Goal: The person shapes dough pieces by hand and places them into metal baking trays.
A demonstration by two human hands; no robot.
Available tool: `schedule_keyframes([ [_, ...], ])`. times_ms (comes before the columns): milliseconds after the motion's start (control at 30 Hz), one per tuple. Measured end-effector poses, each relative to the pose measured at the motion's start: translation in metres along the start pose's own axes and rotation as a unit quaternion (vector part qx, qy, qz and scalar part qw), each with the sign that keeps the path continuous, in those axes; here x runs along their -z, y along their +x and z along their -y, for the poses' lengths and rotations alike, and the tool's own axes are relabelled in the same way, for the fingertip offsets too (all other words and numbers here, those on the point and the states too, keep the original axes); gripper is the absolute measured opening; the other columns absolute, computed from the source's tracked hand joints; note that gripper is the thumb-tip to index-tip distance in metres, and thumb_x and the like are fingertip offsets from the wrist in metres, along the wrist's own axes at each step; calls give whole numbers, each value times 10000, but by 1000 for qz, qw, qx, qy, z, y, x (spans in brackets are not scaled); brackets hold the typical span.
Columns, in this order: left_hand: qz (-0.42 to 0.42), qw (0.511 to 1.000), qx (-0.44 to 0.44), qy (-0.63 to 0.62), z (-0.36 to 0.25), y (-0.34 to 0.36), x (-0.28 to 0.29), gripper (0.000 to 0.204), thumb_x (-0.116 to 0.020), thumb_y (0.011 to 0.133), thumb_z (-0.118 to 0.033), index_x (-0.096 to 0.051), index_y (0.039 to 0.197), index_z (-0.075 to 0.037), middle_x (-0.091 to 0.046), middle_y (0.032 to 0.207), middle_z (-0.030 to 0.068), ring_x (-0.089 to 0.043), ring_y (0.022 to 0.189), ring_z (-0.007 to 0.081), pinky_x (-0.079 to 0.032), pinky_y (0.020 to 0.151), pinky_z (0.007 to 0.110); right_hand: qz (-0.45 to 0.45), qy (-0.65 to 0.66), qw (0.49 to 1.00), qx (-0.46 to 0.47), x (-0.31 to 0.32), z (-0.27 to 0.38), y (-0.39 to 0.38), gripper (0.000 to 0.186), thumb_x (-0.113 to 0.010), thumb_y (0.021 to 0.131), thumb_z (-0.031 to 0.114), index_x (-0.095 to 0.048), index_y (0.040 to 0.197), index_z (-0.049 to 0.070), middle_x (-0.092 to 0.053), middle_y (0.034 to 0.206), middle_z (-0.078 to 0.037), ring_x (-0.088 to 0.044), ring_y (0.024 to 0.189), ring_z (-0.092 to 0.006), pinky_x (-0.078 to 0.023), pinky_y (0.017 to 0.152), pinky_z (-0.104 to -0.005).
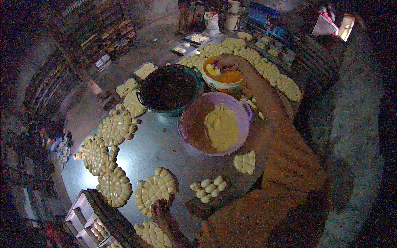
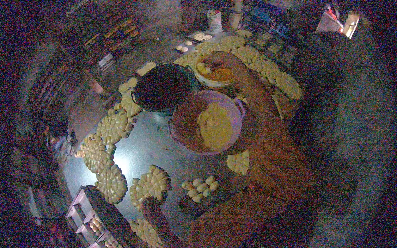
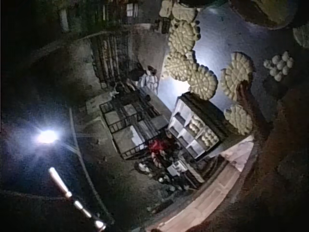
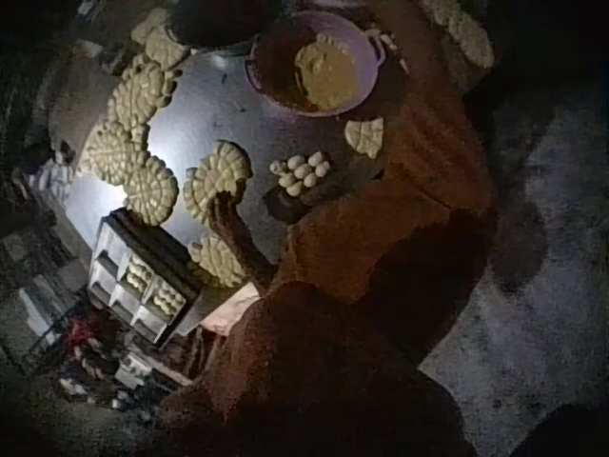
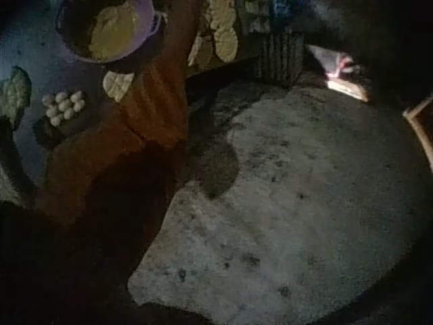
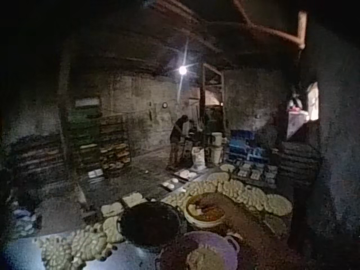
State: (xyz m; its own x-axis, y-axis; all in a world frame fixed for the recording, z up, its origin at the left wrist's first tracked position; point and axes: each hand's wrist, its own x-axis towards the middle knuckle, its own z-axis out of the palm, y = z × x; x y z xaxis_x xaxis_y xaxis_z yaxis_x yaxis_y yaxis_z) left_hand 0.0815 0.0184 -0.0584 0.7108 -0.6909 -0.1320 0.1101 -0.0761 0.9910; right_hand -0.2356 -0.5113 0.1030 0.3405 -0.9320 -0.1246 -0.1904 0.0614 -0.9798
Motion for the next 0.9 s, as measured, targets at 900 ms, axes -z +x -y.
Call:
schedule_keyframes([
  [900,85,871,171,-453,-71,-53,-84,315,-579,1027,-316,-517,1213,-70,-577,1268,92,-569,1215,236,-483,1057,404,238,249,939,-6,-249,-82,-290,468,-679,918,28,-521,1357,46,-639,1246,-100,-616,1162,-223,-548,961,-358],
])
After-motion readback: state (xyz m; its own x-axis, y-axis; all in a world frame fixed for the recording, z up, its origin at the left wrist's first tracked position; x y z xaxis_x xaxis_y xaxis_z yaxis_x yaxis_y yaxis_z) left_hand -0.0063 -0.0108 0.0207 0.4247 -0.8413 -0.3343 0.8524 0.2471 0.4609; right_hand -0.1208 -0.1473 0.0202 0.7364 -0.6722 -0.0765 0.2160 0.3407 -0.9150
